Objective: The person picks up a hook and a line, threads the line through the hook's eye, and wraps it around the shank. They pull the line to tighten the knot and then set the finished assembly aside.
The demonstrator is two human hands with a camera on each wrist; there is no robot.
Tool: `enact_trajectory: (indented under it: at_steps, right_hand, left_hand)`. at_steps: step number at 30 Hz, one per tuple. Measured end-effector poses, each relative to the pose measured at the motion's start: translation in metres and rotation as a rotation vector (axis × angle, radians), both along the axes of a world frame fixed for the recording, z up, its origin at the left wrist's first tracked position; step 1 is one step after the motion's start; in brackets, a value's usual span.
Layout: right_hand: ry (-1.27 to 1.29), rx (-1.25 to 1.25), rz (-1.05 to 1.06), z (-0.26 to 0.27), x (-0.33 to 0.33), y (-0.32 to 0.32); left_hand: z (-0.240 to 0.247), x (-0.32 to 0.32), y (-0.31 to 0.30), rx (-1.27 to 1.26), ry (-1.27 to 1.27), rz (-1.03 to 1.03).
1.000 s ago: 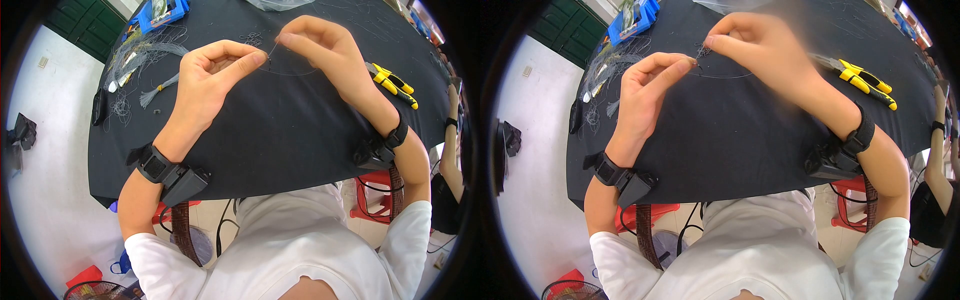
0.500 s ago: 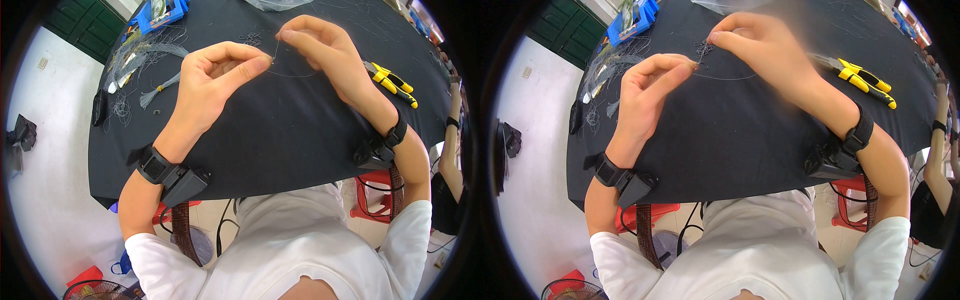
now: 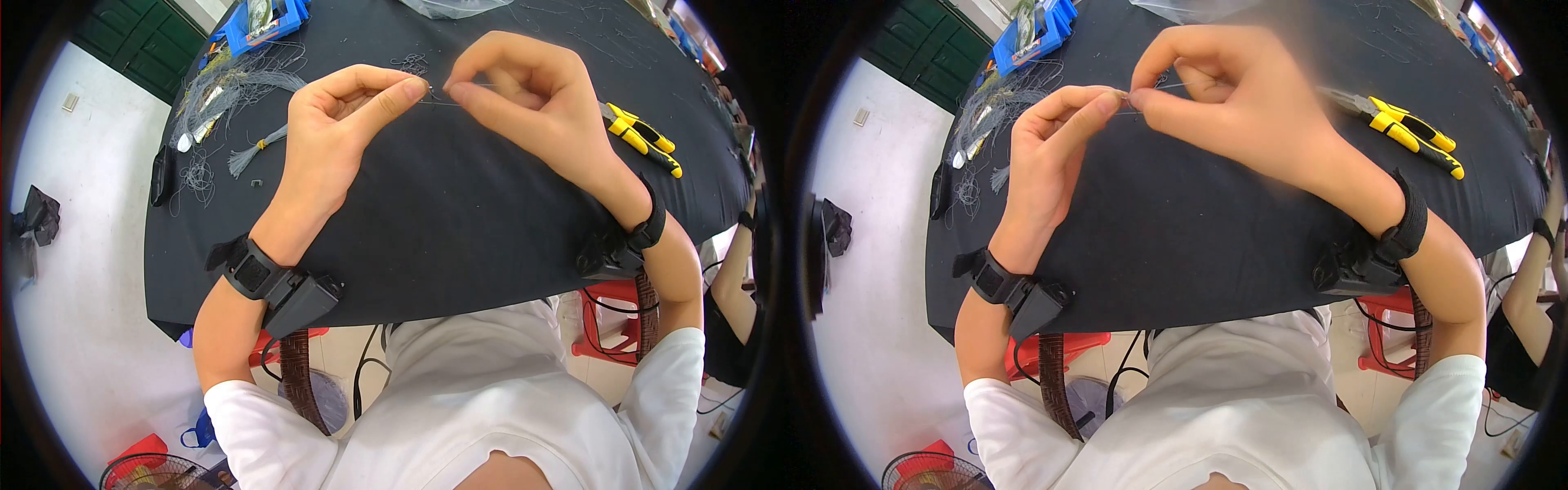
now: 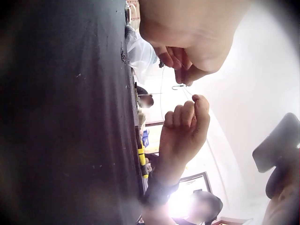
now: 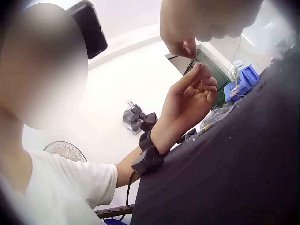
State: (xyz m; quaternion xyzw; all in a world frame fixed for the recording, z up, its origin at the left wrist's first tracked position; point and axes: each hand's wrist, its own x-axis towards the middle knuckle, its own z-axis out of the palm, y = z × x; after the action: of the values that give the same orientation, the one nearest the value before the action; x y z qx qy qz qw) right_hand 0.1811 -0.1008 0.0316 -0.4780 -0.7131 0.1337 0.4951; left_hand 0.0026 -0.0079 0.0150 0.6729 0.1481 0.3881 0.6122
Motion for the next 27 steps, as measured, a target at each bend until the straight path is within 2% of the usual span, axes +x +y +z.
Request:
enact_trajectory:
  at_steps: [5, 11, 14, 18, 22, 27]
  right_hand:
    - [-0.085, 0.138, -0.007, 0.002, -0.003, -0.002]
    - [-0.106, 0.13, 0.003, 0.003, -0.002, -0.003]
    - [-0.032, 0.114, -0.069, -0.001, 0.0, 0.003]
    - [0.043, -0.041, -0.101, -0.008, 0.01, 0.008]
    - [0.244, -0.355, -0.034, -0.007, 0.002, 0.004]
    - [0.459, -0.553, 0.074, -0.01, -0.003, 0.004]
  left_hand:
    - [-0.001, 0.001, -0.002, 0.013, 0.011, -0.022]
    - [0.0, 0.001, -0.004, -0.009, 0.005, -0.06]
    - [0.0, 0.002, -0.004, 0.02, -0.003, -0.089]
    - [0.001, 0.001, -0.004, 0.056, -0.026, -0.111]
    - [0.003, -0.001, -0.002, 0.065, -0.059, -0.143]
    - [0.003, 0.001, -0.003, 0.084, -0.085, -0.158]
